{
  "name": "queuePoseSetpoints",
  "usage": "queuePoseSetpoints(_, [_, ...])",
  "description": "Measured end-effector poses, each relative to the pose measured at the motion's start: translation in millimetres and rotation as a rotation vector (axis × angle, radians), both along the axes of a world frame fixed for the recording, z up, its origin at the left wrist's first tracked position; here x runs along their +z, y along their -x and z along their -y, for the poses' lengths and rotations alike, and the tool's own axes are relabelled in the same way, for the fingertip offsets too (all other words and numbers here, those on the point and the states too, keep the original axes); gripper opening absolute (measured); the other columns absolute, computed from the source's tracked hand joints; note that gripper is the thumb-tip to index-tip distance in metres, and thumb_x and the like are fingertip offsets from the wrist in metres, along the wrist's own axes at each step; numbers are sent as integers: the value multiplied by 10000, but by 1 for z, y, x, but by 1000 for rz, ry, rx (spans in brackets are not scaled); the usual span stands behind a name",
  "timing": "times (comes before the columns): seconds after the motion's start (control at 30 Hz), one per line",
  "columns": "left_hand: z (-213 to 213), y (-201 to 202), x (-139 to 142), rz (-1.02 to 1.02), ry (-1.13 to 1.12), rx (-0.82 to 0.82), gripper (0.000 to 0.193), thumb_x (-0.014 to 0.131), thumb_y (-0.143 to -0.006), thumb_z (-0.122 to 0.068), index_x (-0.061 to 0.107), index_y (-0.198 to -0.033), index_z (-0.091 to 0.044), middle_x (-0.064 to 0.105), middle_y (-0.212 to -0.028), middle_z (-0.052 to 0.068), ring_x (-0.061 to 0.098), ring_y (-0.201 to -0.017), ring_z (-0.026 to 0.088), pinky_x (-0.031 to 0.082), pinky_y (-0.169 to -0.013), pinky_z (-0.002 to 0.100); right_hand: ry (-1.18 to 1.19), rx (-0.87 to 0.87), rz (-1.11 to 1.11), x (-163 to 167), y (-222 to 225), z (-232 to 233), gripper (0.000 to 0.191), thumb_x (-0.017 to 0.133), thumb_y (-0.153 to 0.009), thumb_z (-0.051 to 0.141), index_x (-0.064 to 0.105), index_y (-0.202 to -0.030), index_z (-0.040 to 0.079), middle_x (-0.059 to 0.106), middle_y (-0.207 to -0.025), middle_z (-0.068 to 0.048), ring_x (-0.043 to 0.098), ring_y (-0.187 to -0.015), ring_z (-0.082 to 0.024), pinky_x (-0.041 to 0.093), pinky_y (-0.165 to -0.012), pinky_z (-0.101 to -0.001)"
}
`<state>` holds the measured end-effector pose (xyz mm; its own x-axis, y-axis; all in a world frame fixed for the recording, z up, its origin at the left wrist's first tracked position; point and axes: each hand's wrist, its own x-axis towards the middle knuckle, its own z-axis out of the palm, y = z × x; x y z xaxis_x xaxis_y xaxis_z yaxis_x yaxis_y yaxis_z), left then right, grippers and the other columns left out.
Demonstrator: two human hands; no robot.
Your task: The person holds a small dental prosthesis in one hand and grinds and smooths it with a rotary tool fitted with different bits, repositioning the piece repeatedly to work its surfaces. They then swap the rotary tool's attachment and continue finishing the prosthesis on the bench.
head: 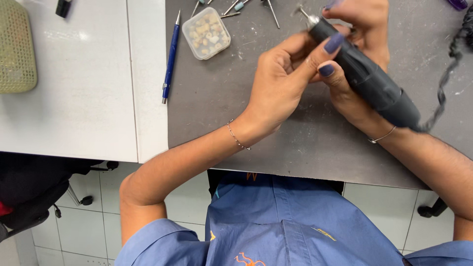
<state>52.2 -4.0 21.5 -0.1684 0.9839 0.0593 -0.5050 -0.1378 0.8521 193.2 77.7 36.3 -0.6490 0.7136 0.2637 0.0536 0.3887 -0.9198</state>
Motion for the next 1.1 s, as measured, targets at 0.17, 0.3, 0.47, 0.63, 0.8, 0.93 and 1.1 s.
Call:
queuePoseSetpoints(0.17, [-10,11,11,86,-105,272,302,672,-1161,-247,666,-1281,30,709,-1114,70,716,-1043,153,631,-977,318,304,19,137,10,-2,21,287,711,-1001,234,618,-1211,61,609,-1010,-54,553,-875,-185,471,-816,-314])
queuePoseSetpoints(0.3, [-14,33,13,-80,-145,431,284,659,-1141,-251,656,-1279,-2,714,-1098,61,720,-1049,138,651,-1003,326,-651,-41,117,40,-13,29,320,769,-845,60,611,-1122,78,626,-1018,-97,629,-881,-253,506,-753,-382])
queuePoseSetpoints(0.47, [6,24,9,-248,-152,395,304,648,-1135,-257,625,-1328,-24,716,-1190,73,700,-1104,123,638,-985,267,-906,-249,246,30,-4,6,486,806,-942,79,513,-1318,-15,567,-1202,-195,628,-1039,-343,578,-853,-416])
queuePoseSetpoints(0.63, [21,-2,22,-74,-164,212,241,596,-1142,-237,548,-1303,-64,632,-1175,30,598,-1100,99,490,-1055,241,-597,-136,313,1,-10,10,343,823,-997,74,556,-1205,13,643,-982,-154,696,-836,-324,566,-686,-412])
queuePoseSetpoints(0.8, [12,5,25,279,-78,63,145,578,-1070,-124,473,-976,-90,494,-840,13,500,-820,130,482,-986,313,-411,-37,378,0,-10,22,354,843,-874,135,556,-1042,16,653,-827,-189,689,-724,-381,537,-601,-443])
queuePoseSetpoints(0.93, [10,16,17,424,-60,-15,330,531,-1070,-109,415,-760,-107,363,-588,14,418,-617,153,480,-810,350,-131,117,467,14,-10,29,361,782,-805,133,618,-1103,13,658,-731,-195,667,-630,-383,508,-532,-437])
queuePoseSetpoints(1.1, [12,14,15,467,72,-72,364,517,-1032,-112,383,-694,-117,296,-578,12,357,-556,159,448,-733,346,164,182,632,26,-10,30,270,774,-804,181,657,-1005,44,630,-585,-147,571,-452,-210,458,-473,-385])
